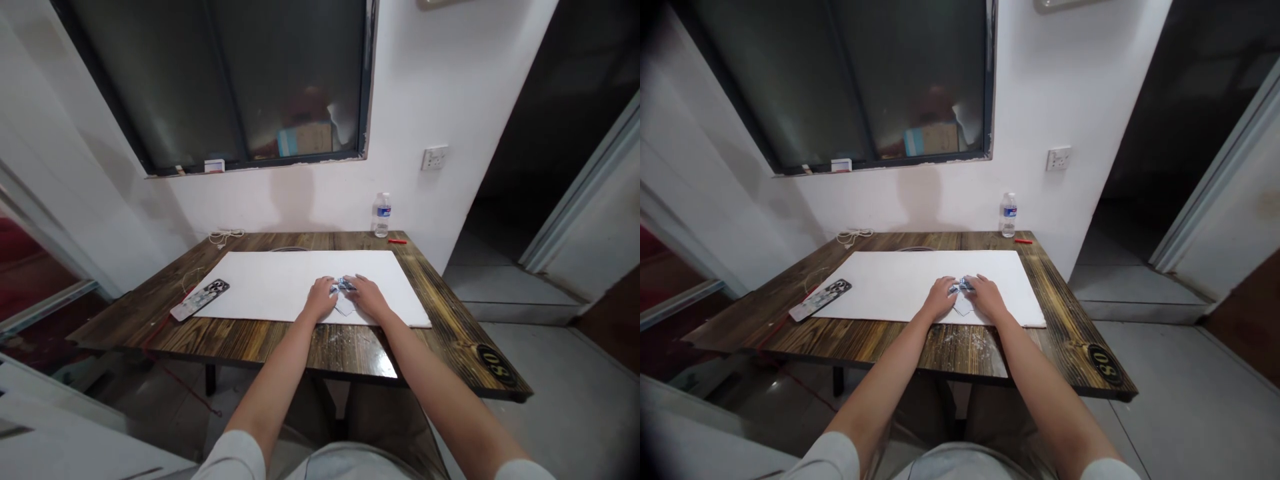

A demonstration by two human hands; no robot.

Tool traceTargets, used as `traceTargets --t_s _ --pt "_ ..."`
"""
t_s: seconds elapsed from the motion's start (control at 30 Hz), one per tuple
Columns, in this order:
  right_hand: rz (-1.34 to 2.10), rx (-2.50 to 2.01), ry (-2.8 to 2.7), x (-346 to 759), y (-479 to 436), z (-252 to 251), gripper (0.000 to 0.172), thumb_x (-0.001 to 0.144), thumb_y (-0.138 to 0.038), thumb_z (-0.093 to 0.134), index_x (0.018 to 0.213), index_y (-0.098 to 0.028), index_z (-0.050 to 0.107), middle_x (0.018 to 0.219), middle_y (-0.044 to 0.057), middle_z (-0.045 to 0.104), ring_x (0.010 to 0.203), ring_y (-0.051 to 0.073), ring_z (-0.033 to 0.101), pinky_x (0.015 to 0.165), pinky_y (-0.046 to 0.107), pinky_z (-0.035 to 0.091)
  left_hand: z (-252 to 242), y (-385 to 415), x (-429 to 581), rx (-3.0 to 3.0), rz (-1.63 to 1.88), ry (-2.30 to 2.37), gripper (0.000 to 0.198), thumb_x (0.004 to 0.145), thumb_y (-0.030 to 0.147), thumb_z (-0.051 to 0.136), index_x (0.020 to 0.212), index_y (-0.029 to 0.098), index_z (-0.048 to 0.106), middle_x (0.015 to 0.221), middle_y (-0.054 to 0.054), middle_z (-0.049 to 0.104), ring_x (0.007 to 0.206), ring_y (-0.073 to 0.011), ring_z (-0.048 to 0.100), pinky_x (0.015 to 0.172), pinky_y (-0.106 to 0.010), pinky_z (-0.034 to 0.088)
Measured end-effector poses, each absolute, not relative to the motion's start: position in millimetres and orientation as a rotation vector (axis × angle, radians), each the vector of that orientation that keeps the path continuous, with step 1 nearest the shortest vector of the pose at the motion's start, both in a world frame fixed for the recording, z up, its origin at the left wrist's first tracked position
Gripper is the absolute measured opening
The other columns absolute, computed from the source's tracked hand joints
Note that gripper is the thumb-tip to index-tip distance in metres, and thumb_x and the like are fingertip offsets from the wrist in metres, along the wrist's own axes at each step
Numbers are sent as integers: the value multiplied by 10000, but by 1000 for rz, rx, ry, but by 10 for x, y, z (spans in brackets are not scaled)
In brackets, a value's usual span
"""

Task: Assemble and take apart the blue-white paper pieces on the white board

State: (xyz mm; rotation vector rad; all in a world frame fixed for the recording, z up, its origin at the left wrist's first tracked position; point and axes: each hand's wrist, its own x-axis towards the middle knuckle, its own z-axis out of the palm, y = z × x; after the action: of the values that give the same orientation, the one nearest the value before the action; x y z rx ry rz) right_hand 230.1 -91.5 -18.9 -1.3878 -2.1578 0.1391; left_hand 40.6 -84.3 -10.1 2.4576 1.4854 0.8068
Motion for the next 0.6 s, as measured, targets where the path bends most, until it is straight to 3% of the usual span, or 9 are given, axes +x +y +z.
traceTargets --t_s 0.1,0.2,0.33,0.5,0.6 --pt "171 -1350 -2233 2282 -921 -185 431 900 -248 571 1329 -265 552 1333 43 605 1238 239 503 993 348 369 -114 -845 408 2472 697 1508 426 841 197 546 1265 212 587 1363 -85 558 1274 -245 455 1062 -413 350" --pt "135 -1428 -2227 2266 -940 -170 304 907 -276 567 1198 -236 647 1179 53 685 1081 228 576 915 322 394 -87 -872 413 2528 605 1514 362 870 242 540 1224 236 617 1317 -62 603 1236 -243 494 1027 -406 370" --pt "47 -1511 -2211 2261 -967 -142 230 923 -230 520 1070 -225 697 1056 53 703 994 209 562 851 292 380 -15 -921 403 2564 554 1519 304 883 328 556 1164 262 650 1258 -28 638 1185 -231 514 990 -388 384" --pt "-25 -1579 -2178 2262 -980 -131 235 937 -220 488 1026 -222 705 1029 65 682 965 213 540 805 294 359 44 -952 374 2690 448 1334 511 737 594 682 1150 294 663 1279 -28 615 1196 -268 486 1006 -420 363" --pt "-52 -1580 -2160 2266 -968 -154 234 936 -202 486 1027 -213 701 1002 66 678 944 213 538 794 292 353 41 -945 368 2683 441 1307 569 686 606 722 1165 306 658 1293 -31 606 1200 -273 480 1013 -422 359"
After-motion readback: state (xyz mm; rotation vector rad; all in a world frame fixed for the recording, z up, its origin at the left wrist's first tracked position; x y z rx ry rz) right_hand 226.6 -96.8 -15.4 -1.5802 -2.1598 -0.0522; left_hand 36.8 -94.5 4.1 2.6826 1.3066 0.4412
